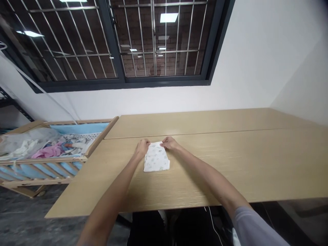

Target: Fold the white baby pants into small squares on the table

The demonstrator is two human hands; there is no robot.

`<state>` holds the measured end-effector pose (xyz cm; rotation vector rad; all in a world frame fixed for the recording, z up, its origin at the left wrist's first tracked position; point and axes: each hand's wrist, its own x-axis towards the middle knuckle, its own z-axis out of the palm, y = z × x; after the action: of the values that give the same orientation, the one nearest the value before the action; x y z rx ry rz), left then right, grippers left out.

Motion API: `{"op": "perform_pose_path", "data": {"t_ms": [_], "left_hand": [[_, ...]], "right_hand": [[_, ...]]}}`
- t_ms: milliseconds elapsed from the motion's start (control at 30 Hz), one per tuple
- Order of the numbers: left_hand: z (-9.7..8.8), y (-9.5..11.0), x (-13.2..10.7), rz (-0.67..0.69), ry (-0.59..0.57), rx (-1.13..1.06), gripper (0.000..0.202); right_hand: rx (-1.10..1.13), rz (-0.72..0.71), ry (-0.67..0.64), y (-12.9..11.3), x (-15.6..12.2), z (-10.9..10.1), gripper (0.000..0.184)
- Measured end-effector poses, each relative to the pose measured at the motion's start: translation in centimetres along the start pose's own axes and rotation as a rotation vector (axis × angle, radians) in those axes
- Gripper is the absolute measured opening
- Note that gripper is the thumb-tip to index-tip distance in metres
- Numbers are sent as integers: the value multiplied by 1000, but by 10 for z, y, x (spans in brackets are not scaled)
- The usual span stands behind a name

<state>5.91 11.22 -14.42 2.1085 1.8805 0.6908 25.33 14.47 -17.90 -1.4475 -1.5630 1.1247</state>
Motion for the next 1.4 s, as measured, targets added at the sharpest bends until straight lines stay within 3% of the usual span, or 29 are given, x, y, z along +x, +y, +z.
{"op": "perform_pose_path", "data": {"t_ms": [67,133,200,267,367,467,533,633,833,967,1100,1233,1333,1400], "left_hand": [[3,1,-7,-6,29,45,25],[3,6,-28,15,79,84,33],[7,11,-66,65,105,115,40],[18,14,-114,134,91,154,44],[42,15,-180,221,166,359,54],[58,13,-212,260,179,439,44],[62,11,-215,263,189,451,41],[61,5,-211,276,215,451,49],[62,-2,-210,291,222,478,52],[63,-1,-211,291,210,479,52],[51,-5,-205,306,159,445,49],[25,-14,-189,332,70,384,36],[7,-20,-175,375,49,347,32],[1,-24,-167,406,29,332,29]], "right_hand": [[-57,9,-26,2,1,-1,28],[-108,-6,-22,-2,-6,-5,33],[-232,-145,13,-11,-22,-10,51],[-417,-410,-45,-21,-49,-9,64],[-597,-809,-421,-28,-93,6,64],[-608,-974,-747,-20,-120,28,62],[-616,-964,-835,-9,-119,39,62],[-660,-873,-862,4,-89,42,62],[-821,-726,-600,14,6,22,64],[-850,-699,-524,19,31,19,68],[-765,-698,-473,6,10,9,73],[-638,-707,-353,-21,-40,-14,69],[-645,-732,-402,-27,-79,-26,56],[-692,-704,-448,-18,-101,-27,51]]}}
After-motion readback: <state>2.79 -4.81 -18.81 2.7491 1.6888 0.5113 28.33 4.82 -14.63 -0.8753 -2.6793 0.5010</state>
